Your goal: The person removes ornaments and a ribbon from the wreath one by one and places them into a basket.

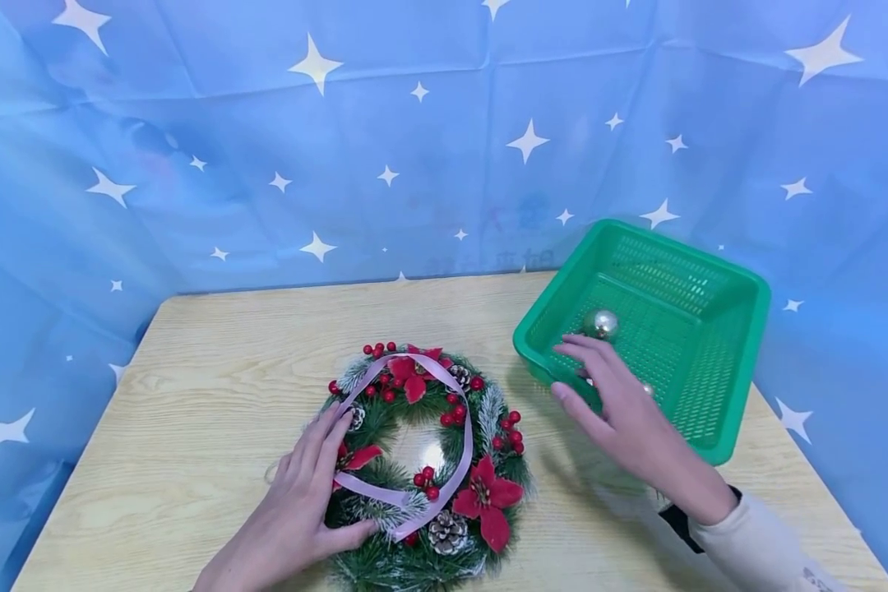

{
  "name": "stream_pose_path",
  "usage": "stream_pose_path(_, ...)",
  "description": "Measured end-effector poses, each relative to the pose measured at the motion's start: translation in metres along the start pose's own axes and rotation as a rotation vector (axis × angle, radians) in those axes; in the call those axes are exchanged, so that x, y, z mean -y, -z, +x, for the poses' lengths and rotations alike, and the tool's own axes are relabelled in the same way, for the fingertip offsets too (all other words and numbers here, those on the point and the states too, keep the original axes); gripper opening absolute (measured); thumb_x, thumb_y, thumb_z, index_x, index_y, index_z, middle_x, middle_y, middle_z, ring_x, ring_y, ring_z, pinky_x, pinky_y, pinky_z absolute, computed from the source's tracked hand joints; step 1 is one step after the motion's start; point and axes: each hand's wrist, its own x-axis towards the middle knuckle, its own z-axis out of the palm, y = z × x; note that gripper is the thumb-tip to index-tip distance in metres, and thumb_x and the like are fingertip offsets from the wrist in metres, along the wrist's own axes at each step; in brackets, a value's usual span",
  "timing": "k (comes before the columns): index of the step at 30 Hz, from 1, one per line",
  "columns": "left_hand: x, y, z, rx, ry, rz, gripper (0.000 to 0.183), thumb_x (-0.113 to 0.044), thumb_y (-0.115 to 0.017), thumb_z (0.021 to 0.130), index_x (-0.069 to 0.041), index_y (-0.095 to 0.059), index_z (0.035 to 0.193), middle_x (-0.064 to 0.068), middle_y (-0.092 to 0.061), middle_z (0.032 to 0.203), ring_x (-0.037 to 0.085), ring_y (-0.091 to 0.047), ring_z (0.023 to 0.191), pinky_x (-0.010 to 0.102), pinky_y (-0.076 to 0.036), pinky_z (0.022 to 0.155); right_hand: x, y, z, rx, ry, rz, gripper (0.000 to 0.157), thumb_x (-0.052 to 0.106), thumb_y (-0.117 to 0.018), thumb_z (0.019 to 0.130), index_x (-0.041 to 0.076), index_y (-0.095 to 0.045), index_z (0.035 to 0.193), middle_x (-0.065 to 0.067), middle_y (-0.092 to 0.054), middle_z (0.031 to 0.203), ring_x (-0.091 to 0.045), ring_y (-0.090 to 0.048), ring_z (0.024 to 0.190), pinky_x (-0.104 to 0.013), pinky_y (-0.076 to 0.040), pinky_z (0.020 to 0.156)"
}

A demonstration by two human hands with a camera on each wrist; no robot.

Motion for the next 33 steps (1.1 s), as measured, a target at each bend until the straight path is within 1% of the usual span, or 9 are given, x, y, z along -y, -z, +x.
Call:
stream_pose_path(2, 0.001, 0.001, 0.001, 0.006, -0.003, -0.001, 0.132, -0.078, -0.079, 0.084, -0.013, -0.01, 0.177, 0.012, -0.009, 0.181, 0.043, -0.021, 0.16, 0.083, -0.039, 0.103, 0.004, -0.007, -0.001, 0.002, 0.034, 0.002, 0.056, 0.028, -0.07, 0.109, 0.011, -0.052, 0.16, -0.009, -0.042, 0.168, -0.025, -0.066, 0.119, -0.052, -0.059, 0.089)
stream_pose_path(5, 0.002, 0.002, 0.002, 0.018, -0.01, 0.0, 0.131, -0.079, -0.077, 0.085, -0.014, -0.01, 0.177, 0.011, -0.008, 0.181, 0.042, -0.02, 0.161, 0.082, -0.039, 0.104, 0.012, -0.015, -0.004, -0.007, 0.116, -0.009, 0.062, 0.027, -0.076, 0.104, 0.011, -0.053, 0.159, -0.007, -0.041, 0.169, -0.024, -0.065, 0.125, -0.049, -0.06, 0.092)
stream_pose_path(7, 0.003, 0.003, 0.003, 0.017, -0.019, -0.004, 0.13, -0.079, -0.077, 0.086, -0.013, -0.01, 0.177, 0.01, -0.008, 0.181, 0.042, -0.02, 0.161, 0.082, -0.039, 0.104, 0.017, -0.021, -0.005, -0.001, 0.166, 0.009, 0.064, 0.026, -0.079, 0.101, 0.011, -0.054, 0.158, -0.005, -0.041, 0.17, -0.026, -0.058, 0.138, -0.05, -0.057, 0.101)
stream_pose_path(8, 0.004, 0.003, 0.003, 0.015, -0.026, -0.004, 0.13, -0.078, -0.077, 0.086, -0.013, -0.011, 0.177, 0.01, -0.008, 0.181, 0.042, -0.021, 0.161, 0.082, -0.04, 0.103, 0.019, -0.023, -0.006, 0.008, 0.19, 0.014, 0.065, 0.026, -0.08, 0.1, 0.012, -0.054, 0.158, -0.005, -0.04, 0.17, -0.028, -0.049, 0.149, -0.053, -0.052, 0.108)
stream_pose_path(10, 0.006, 0.004, 0.003, 0.01, -0.041, -0.015, 0.13, -0.077, -0.078, 0.086, -0.012, -0.011, 0.176, 0.01, -0.009, 0.181, 0.042, -0.022, 0.161, 0.082, -0.04, 0.103, 0.022, -0.027, -0.008, 0.044, 0.214, 0.036, 0.065, 0.028, -0.08, 0.1, 0.015, -0.054, 0.158, -0.003, -0.04, 0.17, -0.027, -0.045, 0.152, -0.054, -0.048, 0.113)
stream_pose_path(17, 0.011, 0.005, 0.005, 0.02, -0.063, -0.02, 0.129, -0.077, -0.077, 0.087, -0.014, -0.011, 0.177, 0.01, -0.008, 0.181, 0.043, -0.021, 0.161, 0.081, -0.041, 0.101, 0.024, -0.044, -0.015, 0.161, 0.19, 0.097, 0.069, 0.04, -0.077, 0.104, 0.017, -0.049, 0.162, 0.002, -0.033, 0.173, -0.025, -0.054, 0.143, -0.053, -0.059, 0.097)
stream_pose_path(23, 0.014, 0.006, 0.008, 0.043, -0.072, -0.033, 0.128, -0.077, -0.077, 0.087, -0.016, -0.011, 0.177, 0.01, -0.009, 0.181, 0.04, -0.02, 0.162, 0.081, -0.041, 0.101, 0.014, -0.054, -0.014, 0.278, 0.132, 0.067, 0.078, 0.057, -0.069, 0.104, 0.027, -0.039, 0.169, 0.001, -0.025, 0.178, -0.032, -0.043, 0.153, -0.065, -0.054, 0.1)
stream_pose_path(26, 0.017, 0.007, 0.008, 0.053, -0.077, -0.043, 0.128, -0.076, -0.078, 0.087, -0.016, -0.009, 0.177, 0.009, -0.009, 0.182, 0.04, -0.019, 0.162, 0.083, -0.04, 0.102, 0.012, -0.055, -0.012, 0.339, 0.091, 0.102, 0.08, 0.062, -0.067, 0.104, 0.034, -0.035, 0.171, 0.004, -0.021, 0.179, -0.033, -0.036, 0.157, -0.07, -0.049, 0.104)
stream_pose_path(33, 0.018, 0.008, 0.01, 0.044, -0.083, -0.051, 0.131, -0.076, -0.079, 0.086, -0.017, -0.005, 0.177, 0.01, -0.007, 0.182, 0.04, -0.016, 0.163, 0.084, -0.037, 0.104, 0.006, -0.062, -0.005, 0.381, 0.063, 0.157, 0.084, 0.065, -0.069, 0.101, 0.038, -0.032, 0.172, 0.005, -0.02, 0.179, -0.035, -0.038, 0.155, -0.066, -0.053, 0.099)
